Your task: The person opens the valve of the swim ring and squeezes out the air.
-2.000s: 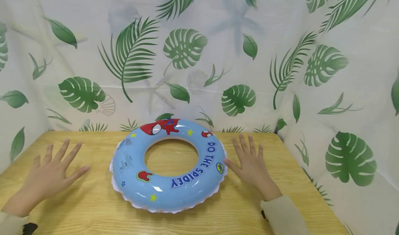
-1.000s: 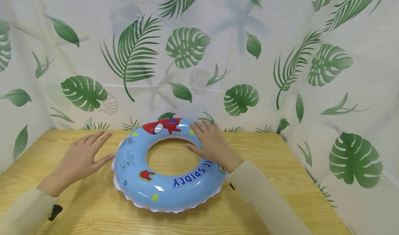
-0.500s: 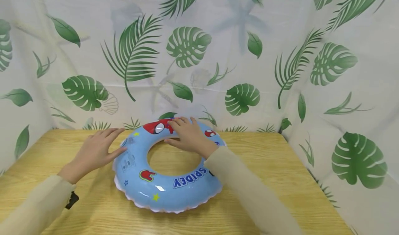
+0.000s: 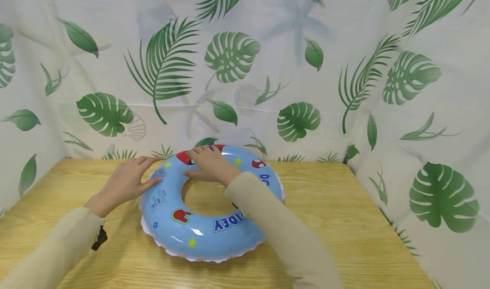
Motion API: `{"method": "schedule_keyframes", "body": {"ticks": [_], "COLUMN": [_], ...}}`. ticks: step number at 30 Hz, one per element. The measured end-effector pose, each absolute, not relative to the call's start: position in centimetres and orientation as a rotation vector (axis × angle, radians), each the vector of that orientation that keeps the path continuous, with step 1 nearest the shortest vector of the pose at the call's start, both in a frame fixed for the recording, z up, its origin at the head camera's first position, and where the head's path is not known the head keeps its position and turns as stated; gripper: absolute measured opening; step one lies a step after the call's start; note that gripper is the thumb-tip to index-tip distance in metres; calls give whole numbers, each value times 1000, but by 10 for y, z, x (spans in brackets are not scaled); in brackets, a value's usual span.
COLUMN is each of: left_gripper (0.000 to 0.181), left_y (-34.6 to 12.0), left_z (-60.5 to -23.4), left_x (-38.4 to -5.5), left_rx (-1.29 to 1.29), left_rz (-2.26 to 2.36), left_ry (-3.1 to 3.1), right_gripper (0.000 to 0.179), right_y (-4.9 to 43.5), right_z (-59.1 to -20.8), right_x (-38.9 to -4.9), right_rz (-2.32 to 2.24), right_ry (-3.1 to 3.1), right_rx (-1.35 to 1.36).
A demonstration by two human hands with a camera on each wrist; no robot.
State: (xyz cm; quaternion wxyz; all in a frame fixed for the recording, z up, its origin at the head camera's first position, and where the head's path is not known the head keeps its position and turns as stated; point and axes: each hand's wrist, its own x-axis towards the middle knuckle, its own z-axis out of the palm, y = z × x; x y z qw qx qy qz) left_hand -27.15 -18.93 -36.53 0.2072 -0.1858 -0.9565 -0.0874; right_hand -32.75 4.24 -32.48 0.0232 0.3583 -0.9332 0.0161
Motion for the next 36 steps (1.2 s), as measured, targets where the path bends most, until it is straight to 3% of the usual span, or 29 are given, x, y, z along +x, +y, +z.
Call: {"method": "schedule_keyframes", "body": {"ticks": [20,36], "left_gripper": [31,25], "left_y": [-188,-190], "left_z": [-368,-368], "left_x": [-284,-285], "left_rx": [-634,-645], "left_rz": [-458,-519], "left_ry": [-2664,-2663], "right_gripper": [59,58], "right_y": [10,7], "right_z": [-348,-355], "right_x": [-332,-334], "right_rz": [128,123], "right_ry": [-3024,-3007], "right_rx": [1116,1124]}}
